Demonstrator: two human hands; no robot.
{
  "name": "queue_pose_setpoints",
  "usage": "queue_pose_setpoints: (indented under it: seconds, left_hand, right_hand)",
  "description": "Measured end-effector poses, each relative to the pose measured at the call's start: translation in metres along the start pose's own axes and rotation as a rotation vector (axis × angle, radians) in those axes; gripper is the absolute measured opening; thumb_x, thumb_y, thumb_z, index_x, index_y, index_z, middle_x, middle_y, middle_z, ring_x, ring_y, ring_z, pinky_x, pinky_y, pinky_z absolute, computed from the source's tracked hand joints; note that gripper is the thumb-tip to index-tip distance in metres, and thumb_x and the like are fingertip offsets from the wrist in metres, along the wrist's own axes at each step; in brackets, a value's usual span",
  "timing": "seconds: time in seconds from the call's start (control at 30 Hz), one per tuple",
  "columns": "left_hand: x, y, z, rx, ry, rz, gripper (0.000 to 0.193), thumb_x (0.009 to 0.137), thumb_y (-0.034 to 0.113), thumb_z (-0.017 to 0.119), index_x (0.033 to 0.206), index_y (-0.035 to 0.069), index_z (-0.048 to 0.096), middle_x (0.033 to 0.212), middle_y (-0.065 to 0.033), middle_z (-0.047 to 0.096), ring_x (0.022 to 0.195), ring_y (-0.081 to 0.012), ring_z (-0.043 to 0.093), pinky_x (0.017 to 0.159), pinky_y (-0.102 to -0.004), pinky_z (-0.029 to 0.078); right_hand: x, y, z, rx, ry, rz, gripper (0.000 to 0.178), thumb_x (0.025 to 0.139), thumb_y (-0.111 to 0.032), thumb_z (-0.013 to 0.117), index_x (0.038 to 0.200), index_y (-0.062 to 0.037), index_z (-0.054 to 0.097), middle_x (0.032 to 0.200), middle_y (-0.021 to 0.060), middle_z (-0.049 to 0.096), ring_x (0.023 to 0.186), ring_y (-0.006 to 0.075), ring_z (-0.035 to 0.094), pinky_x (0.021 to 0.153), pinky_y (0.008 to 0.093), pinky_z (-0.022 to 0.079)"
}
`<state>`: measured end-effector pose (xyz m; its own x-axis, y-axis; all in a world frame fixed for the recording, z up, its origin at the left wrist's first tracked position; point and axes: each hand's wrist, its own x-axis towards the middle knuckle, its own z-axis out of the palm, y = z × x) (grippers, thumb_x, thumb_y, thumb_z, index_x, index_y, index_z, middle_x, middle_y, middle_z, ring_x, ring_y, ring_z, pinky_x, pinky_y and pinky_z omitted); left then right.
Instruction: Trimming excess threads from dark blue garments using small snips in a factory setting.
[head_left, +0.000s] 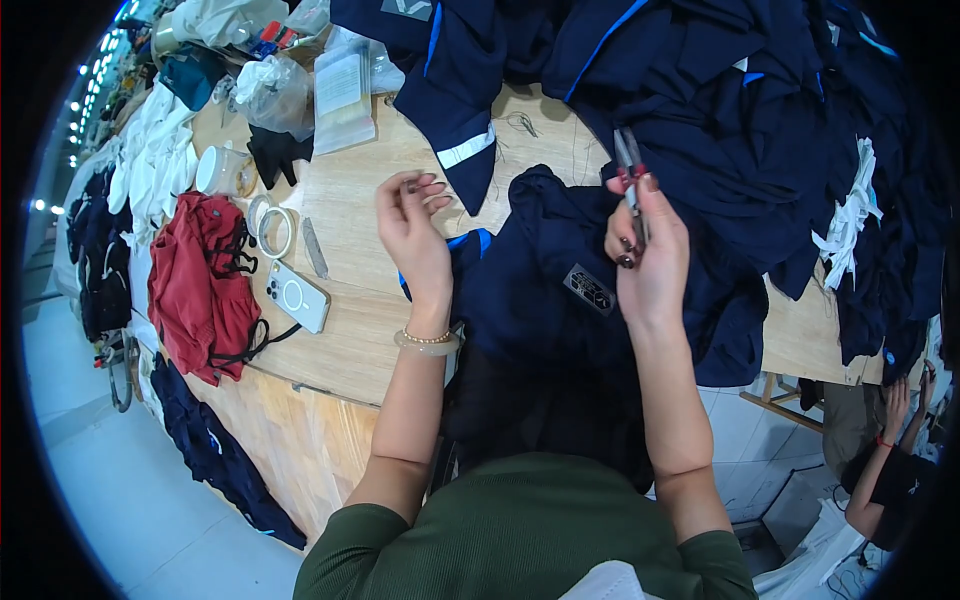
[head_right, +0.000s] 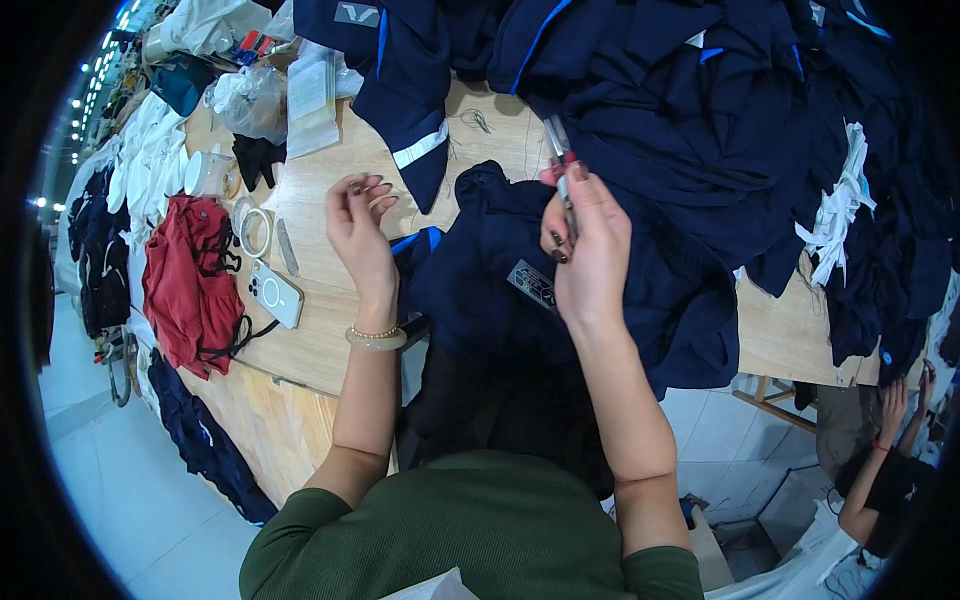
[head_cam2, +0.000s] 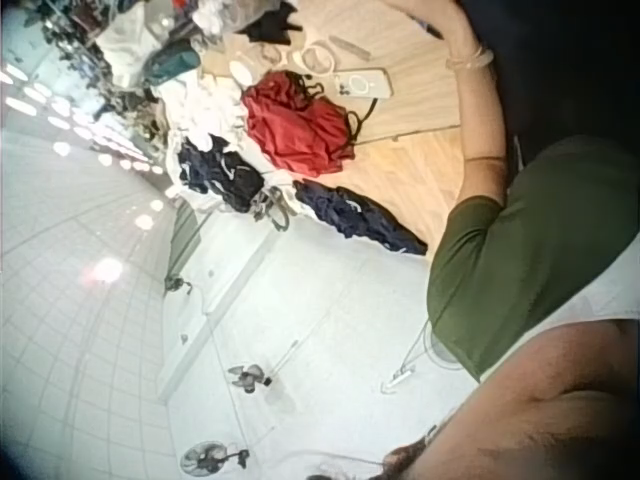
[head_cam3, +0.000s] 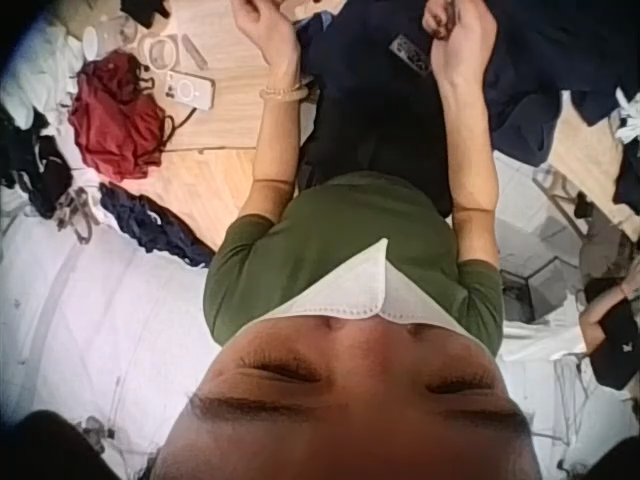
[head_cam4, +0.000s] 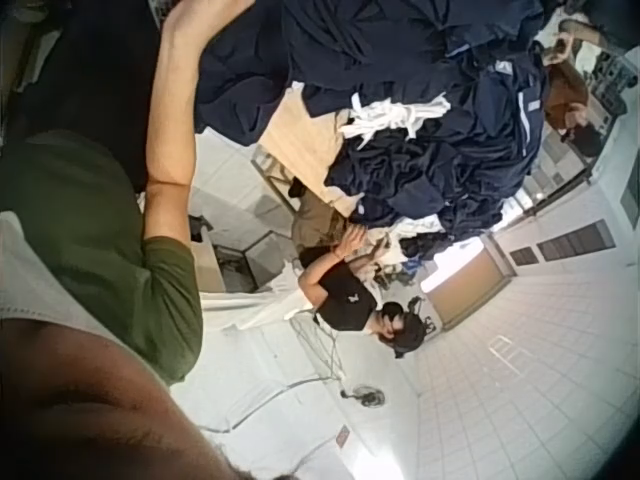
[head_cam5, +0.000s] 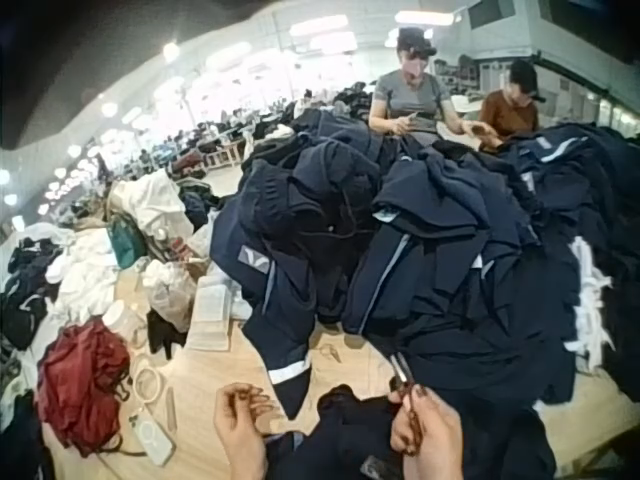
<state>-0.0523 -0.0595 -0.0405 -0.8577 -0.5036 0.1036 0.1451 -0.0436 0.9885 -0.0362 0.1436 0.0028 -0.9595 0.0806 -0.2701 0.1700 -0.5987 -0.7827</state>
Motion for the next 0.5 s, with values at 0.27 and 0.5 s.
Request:
queue_pose_setpoints:
  seconds: [0.27, 0.5]
  left_hand:
    - [0.001, -0.009, 0.033, 0.668, -0.456, 0.434, 0.01, 0.08, 0.0, 0.064, 0.089, -0.003, 0.062, 0.08, -0.006, 0.061, 0.074, -0.0147, 0.061, 0.065, -0.0251, 0.049]
    - [0.029, -0.019, 0.007, 0.231, -0.318, -0.038, 0.011, 0.091, 0.001, 0.052, 0.085, -0.003, 0.06, 0.069, -0.0062, 0.063, 0.06, -0.008, 0.058, 0.055, -0.0212, 0.049]
  right_hand:
    - [-0.001, -0.003, -0.014, -0.039, -0.02, 0.001, 0.037, 0.099, -0.033, 0.042, 0.102, 0.0002, 0.058, 0.056, -0.0023, 0.041, 0.047, 0.0047, 0.031, 0.047, 0.0202, 0.024]
    - [0.002, 0.0, -0.021, -0.161, -0.046, -0.06, 0.03, 0.098, -0.028, 0.044, 0.103, -0.0013, 0.057, 0.063, -0.0018, 0.046, 0.054, 0.0046, 0.037, 0.051, 0.0193, 0.028]
